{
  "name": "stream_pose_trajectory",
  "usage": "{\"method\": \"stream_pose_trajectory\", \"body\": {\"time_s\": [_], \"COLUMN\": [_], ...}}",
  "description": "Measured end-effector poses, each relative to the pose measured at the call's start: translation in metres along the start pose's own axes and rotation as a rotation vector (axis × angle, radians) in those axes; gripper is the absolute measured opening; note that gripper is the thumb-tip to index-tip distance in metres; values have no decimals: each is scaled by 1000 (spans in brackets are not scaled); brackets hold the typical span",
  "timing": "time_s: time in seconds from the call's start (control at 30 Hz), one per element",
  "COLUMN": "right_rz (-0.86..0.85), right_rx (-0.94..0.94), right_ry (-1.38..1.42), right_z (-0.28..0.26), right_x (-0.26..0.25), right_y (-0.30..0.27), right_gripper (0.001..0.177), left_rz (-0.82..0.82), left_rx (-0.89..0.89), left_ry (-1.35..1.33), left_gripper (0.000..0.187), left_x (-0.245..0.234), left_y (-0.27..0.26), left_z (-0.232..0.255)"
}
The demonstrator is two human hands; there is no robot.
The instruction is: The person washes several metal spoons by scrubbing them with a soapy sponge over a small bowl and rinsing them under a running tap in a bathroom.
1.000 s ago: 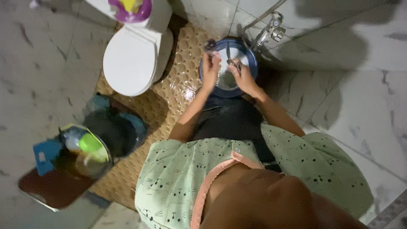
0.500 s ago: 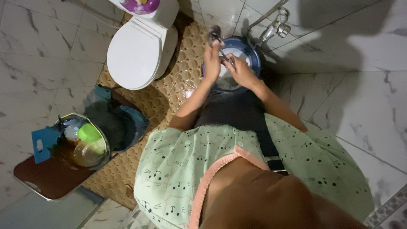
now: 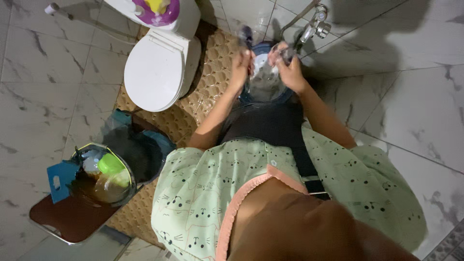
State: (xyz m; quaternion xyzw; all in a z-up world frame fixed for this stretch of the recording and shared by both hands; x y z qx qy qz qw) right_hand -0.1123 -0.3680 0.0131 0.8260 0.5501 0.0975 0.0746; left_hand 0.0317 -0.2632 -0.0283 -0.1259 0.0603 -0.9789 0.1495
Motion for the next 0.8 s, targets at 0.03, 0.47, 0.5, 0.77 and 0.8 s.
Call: {"method": "stream_pose_trajectory", "body": {"time_s": [0.03, 0.47, 0.5, 0.77, 0.8], "right_rz": [-50, -666, -651, -553, -475], "right_rx": [-58, -476, -480, -419, -401], "right_ry": [-152, -994, -994, -914, -911], "right_z": [-8, -83, -86, -89, -82], "right_x": [7, 102, 103, 89, 82], "right_y": [5, -5, -6, -21, -24], "right_gripper": [5, 20, 21, 28, 25], "left_rz": [-56, -305, -307, -53, -18], "left_rx": [-70, -238, -236, -213, -294], "left_ry": [-91, -297, -299, -268, -226], "left_gripper": [35, 14, 12, 18, 16], "left_x": [5, 32, 32, 20, 16], "left_y": [0, -6, -6, 6, 4], "left_z": [-4, 39, 35, -4, -8]}}
Point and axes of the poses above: each hand's wrist, its own y-axis towards the middle knuckle, its own x-axis out of the palm, z = x × y, the point moved 7 cm from there along y, towards the middle knuckle, and after that the axes turned 14 degrees about -z, right-handed, at the moved point
